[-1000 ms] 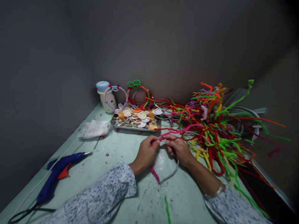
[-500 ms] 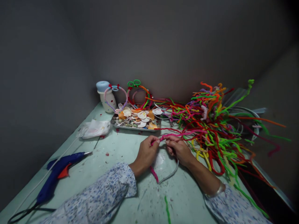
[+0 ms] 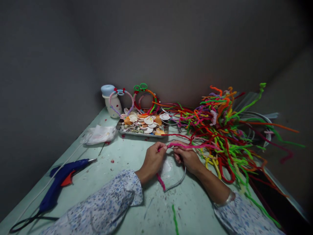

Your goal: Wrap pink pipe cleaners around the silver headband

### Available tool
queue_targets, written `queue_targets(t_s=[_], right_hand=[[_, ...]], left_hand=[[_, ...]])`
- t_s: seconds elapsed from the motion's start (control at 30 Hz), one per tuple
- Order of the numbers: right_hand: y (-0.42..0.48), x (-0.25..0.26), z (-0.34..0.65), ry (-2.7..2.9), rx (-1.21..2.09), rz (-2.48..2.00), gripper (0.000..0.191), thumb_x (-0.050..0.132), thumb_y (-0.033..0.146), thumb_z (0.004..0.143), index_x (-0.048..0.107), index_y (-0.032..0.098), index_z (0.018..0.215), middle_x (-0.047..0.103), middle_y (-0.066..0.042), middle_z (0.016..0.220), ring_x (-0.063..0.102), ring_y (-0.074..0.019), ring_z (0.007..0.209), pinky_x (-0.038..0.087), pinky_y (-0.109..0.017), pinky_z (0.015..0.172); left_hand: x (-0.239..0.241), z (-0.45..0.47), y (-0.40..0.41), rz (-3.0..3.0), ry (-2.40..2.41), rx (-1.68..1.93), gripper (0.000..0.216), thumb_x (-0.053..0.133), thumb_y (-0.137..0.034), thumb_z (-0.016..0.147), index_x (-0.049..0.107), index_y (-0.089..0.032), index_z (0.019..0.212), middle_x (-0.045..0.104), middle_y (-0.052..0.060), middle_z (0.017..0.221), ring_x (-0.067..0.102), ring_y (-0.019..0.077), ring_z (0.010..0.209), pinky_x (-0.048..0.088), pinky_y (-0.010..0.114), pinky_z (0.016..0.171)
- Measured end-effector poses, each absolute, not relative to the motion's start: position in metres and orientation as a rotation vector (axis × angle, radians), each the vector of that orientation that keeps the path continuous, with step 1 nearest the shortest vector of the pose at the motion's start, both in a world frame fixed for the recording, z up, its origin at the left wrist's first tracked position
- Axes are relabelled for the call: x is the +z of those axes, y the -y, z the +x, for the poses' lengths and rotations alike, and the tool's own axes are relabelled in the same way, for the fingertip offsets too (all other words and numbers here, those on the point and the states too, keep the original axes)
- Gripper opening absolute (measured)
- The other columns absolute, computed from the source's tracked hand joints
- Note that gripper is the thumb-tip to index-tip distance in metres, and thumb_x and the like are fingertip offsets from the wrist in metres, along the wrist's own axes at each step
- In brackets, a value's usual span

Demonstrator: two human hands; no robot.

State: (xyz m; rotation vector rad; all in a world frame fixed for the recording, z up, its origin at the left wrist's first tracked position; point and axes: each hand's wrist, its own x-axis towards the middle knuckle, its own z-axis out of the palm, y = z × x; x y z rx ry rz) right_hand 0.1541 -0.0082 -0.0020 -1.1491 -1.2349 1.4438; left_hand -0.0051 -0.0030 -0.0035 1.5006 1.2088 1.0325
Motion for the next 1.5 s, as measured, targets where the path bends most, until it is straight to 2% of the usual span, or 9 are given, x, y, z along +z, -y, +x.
queue_targets(t_s=[0.2,0.6,0.97,1.13,1.2,1.37,1.5], right_hand=[[0.010,0.003,0.152,1.274,1.425,-1.111,0.020,0.056,0.033,0.080,0.062,0.019,0.092,0.048,0.006,0.048,0.039,-0.0083,0.041,0.028,-0.020,0.041],[0.009,-0.007,0.152,1.331,1.277,-1.150,0.020,0.059,0.032,0.079,0.063,0.020,0.094,0.048,0.005,0.049,0.040,-0.0096,0.042,0.029,-0.022,0.042],[0.009,-0.003,0.155,1.458,1.151,-1.195,0.017,0.054,0.025,0.079,0.068,0.018,0.086,0.052,0.004,0.052,0.044,-0.0104,0.045,0.034,-0.023,0.045],[0.008,-0.005,0.155,1.416,1.168,-1.187,0.016,0.055,0.027,0.080,0.066,0.018,0.087,0.050,0.005,0.050,0.043,-0.0103,0.043,0.032,-0.023,0.044],[0.008,-0.006,0.155,1.414,1.164,-1.187,0.016,0.055,0.028,0.080,0.066,0.018,0.086,0.050,0.005,0.050,0.043,-0.0102,0.043,0.032,-0.022,0.043],[0.009,-0.005,0.155,1.392,1.205,-1.204,0.017,0.055,0.031,0.081,0.066,0.019,0.085,0.048,0.005,0.047,0.041,-0.0096,0.041,0.029,-0.022,0.041],[0.011,-0.002,0.155,1.333,1.327,-1.156,0.017,0.059,0.033,0.079,0.063,0.019,0.087,0.047,0.006,0.047,0.038,-0.0085,0.040,0.026,-0.021,0.039]], left_hand=[[-0.003,-0.006,0.003,1.456,-1.207,1.025,0.021,0.050,-0.033,0.082,0.062,-0.016,0.080,0.054,-0.001,0.067,0.045,0.0116,0.061,0.033,0.022,0.057],[0.002,-0.005,0.002,1.412,-1.212,1.011,0.021,0.052,-0.034,0.080,0.061,-0.016,0.075,0.050,-0.002,0.061,0.041,0.0108,0.056,0.031,0.022,0.053],[-0.002,-0.005,0.002,1.393,-1.194,1.032,0.020,0.052,-0.033,0.080,0.061,-0.016,0.076,0.053,-0.001,0.064,0.042,0.0106,0.057,0.032,0.022,0.053],[0.000,-0.005,0.001,1.418,-1.158,1.046,0.018,0.053,-0.031,0.080,0.063,-0.016,0.084,0.058,0.001,0.074,0.048,0.0119,0.065,0.036,0.022,0.060],[0.002,-0.005,0.000,1.408,-1.136,1.039,0.021,0.053,-0.033,0.081,0.064,-0.016,0.086,0.058,0.000,0.072,0.047,0.0115,0.063,0.035,0.022,0.059],[0.005,-0.007,-0.003,1.332,-1.132,0.957,0.028,0.052,-0.040,0.080,0.057,-0.016,0.068,0.043,-0.005,0.053,0.036,0.0090,0.050,0.027,0.023,0.049],[0.007,-0.007,-0.006,1.279,-1.110,0.898,0.028,0.055,-0.040,0.077,0.053,-0.016,0.064,0.043,-0.005,0.051,0.034,0.0074,0.046,0.024,0.022,0.045]])
